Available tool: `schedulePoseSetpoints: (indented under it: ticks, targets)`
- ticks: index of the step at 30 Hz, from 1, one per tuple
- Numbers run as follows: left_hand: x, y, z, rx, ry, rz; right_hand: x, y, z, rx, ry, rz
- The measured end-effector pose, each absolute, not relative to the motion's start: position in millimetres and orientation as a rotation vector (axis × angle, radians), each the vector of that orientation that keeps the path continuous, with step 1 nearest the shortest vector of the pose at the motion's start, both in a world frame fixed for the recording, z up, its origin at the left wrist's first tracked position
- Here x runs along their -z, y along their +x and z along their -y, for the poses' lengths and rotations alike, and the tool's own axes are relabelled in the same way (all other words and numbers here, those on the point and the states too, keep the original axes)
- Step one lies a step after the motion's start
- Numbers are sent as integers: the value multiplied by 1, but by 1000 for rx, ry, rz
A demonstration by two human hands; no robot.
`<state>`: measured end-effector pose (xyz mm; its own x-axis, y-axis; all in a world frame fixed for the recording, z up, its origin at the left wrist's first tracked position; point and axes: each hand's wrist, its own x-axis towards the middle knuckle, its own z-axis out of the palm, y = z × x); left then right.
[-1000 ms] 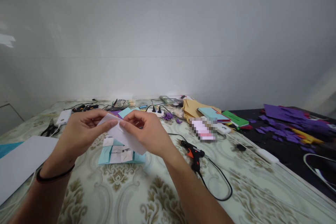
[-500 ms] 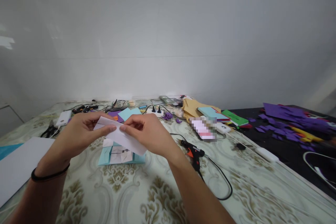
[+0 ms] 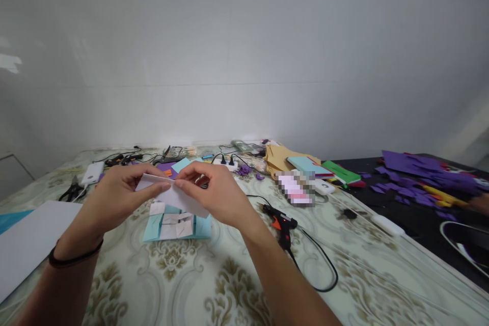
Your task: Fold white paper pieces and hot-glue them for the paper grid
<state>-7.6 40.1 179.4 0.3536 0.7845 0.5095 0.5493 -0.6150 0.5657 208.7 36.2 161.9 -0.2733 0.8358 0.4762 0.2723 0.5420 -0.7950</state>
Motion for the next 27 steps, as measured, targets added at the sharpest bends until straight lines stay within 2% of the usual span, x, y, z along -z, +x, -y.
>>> schedulePoseSetpoints:
  ticks: [9, 22, 27]
  targets:
    - [-175, 1, -38, -1178, 2345, -1102, -162, 207, -36, -736, -836, 1805]
    - [-187, -42, -33, -1643, 2028, -1291, -166, 234, -45, -663, -938, 1816]
    - [-188, -38, -34, -1546, 2095, -1373, -164, 241, -47, -560, -929, 1667]
